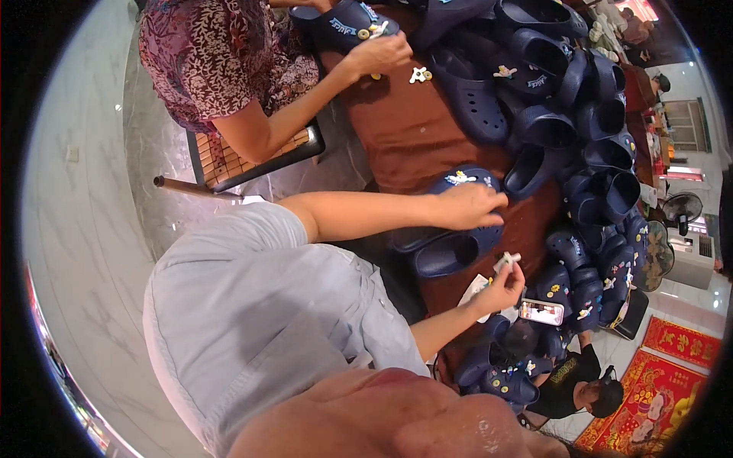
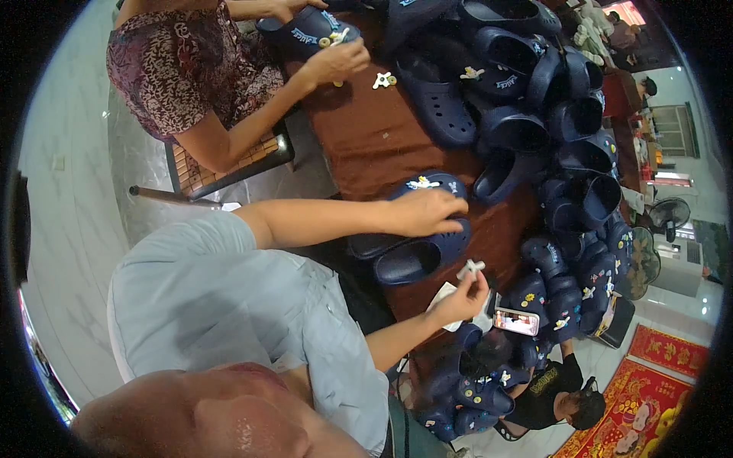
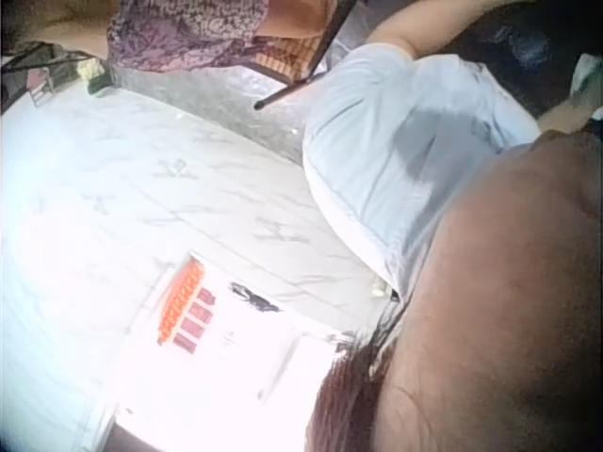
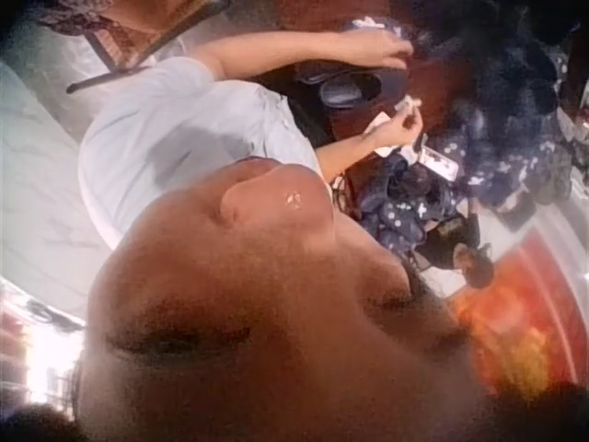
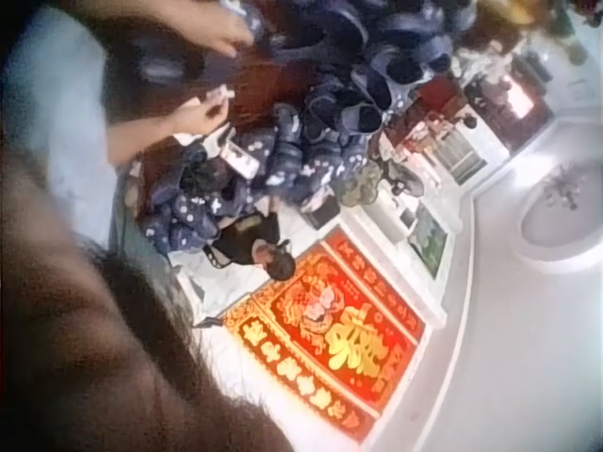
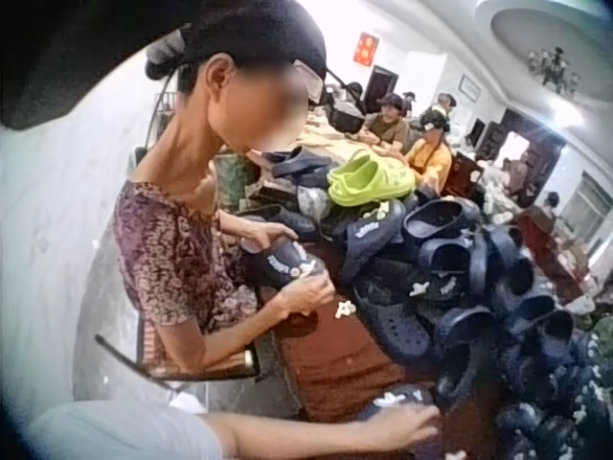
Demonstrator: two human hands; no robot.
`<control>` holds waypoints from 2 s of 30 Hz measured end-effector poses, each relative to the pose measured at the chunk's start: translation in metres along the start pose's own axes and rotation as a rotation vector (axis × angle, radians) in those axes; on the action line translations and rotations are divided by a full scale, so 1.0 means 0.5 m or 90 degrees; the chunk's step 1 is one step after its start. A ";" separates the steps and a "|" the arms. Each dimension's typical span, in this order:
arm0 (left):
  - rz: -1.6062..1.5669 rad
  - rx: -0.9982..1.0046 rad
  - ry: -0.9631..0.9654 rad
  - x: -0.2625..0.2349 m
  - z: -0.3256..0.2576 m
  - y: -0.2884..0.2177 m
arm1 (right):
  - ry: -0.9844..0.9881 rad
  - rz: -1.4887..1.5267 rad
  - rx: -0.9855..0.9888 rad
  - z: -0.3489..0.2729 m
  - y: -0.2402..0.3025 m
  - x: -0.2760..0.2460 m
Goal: Manually attaching small decorative components to rubber clogs/shoes.
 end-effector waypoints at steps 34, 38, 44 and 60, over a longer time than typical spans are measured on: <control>0.242 -0.105 0.186 -0.025 0.042 0.192 | 0.204 -0.479 -0.383 -0.082 0.028 0.232; 0.205 -0.099 0.155 -0.033 0.033 0.198 | 0.150 -0.478 -0.399 -0.086 0.016 0.240; 0.106 -0.171 0.046 -0.052 0.011 0.223 | 0.119 -0.489 -0.400 -0.085 0.005 0.239; -0.212 -0.032 -0.026 -0.046 -0.048 -0.003 | 0.131 -0.003 -0.095 -0.090 0.068 0.143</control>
Point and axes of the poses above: each hand's wrist, its own z-axis towards the middle knuckle, its own x-axis out of the palm, y = z × x, the point moved 1 cm from there along z, towards the middle knuckle, and after that the axes turned 1 degree about y, right-handed, at the moved point
